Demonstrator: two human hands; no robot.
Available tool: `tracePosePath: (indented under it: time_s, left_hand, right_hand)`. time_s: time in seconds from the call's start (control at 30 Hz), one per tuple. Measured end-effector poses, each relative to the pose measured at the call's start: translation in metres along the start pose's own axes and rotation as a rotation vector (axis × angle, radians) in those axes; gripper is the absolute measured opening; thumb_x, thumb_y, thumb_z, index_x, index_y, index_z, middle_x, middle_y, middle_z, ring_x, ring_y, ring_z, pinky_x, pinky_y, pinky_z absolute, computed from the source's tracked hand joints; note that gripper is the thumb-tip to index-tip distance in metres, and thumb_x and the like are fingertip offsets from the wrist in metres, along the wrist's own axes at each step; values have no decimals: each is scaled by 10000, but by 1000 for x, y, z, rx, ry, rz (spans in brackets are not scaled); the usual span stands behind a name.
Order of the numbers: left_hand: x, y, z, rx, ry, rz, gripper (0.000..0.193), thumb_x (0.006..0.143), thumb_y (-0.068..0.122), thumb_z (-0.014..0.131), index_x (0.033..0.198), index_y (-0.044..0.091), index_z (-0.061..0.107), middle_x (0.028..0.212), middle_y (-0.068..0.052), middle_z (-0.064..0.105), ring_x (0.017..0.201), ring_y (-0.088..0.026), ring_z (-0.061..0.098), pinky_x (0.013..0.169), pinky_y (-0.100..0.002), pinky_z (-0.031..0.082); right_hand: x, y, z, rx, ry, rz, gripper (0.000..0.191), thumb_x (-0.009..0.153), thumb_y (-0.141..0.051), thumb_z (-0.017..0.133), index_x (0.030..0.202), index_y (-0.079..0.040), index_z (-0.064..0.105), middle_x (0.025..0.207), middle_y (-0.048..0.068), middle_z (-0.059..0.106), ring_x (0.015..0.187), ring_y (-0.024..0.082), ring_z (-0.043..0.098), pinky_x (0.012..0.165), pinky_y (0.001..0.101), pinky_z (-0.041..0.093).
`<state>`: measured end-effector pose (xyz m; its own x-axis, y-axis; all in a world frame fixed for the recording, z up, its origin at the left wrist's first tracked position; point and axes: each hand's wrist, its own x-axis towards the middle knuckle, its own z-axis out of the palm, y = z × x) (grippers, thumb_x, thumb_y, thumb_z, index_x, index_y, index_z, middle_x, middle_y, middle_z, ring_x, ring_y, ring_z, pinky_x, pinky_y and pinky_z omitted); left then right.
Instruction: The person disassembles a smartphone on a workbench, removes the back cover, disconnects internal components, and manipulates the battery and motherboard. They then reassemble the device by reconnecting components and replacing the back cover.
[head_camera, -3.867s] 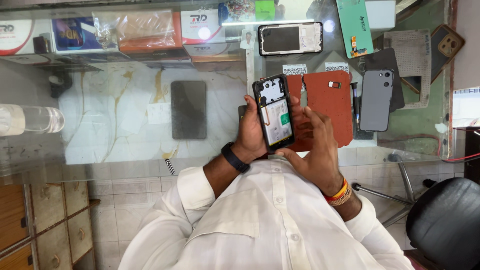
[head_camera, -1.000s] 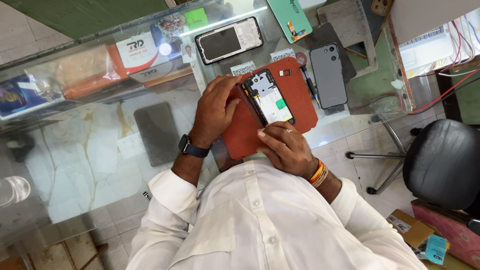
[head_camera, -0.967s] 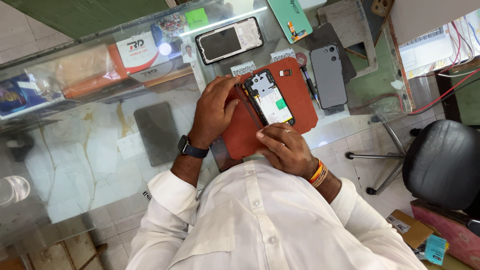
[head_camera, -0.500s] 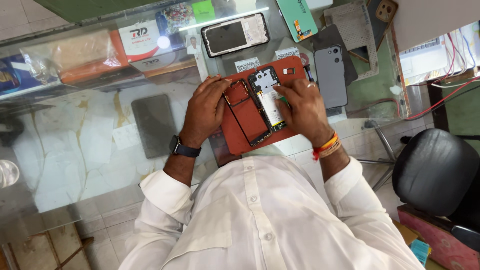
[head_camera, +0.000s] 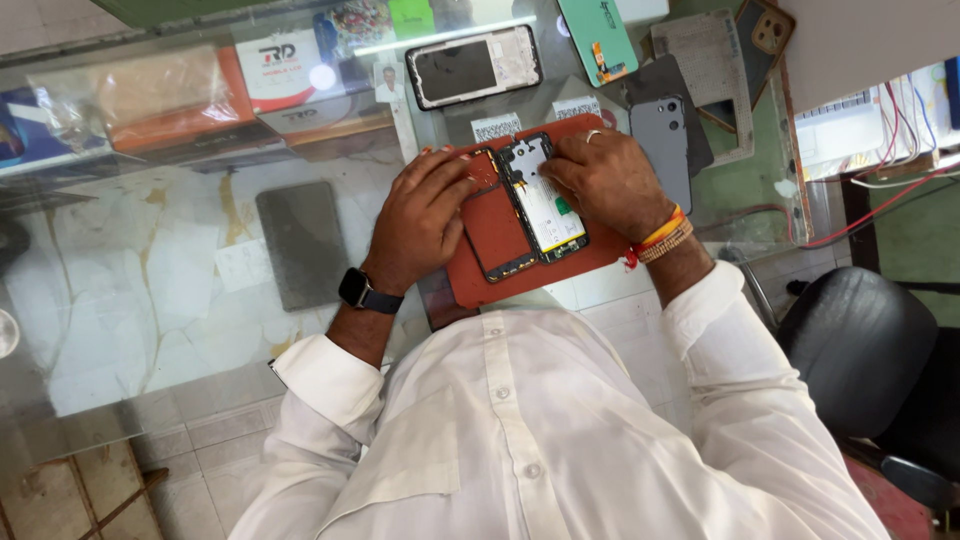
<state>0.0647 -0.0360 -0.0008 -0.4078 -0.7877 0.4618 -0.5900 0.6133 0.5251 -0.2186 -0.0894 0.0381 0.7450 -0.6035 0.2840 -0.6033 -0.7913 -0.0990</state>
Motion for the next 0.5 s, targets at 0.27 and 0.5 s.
tracePosePath:
  time_s: [0.27, 0.5]
  left_hand:
    - [8, 24, 15, -42, -168, 152, 373, 921, 208, 749, 1250, 40, 699, 1332, -96, 669, 1359, -301, 523, 1211, -526, 351]
    - [12, 28, 23, 0, -211, 185, 371, 949, 271, 748, 1245, 53, 698, 1299, -86, 694, 1377, -292, 531, 1210, -523, 351]
  right_hand:
    - [-6, 3, 9, 82, 37, 60, 89, 928, -129, 772, 995, -81, 739, 990, 49, 675, 864, 240, 664, 767, 378, 550]
    - [-10, 10, 4, 383, 2, 197, 211, 838, -121, 830, 1034, -84, 761, 995, 46, 685, 876, 235, 681, 750, 368, 554]
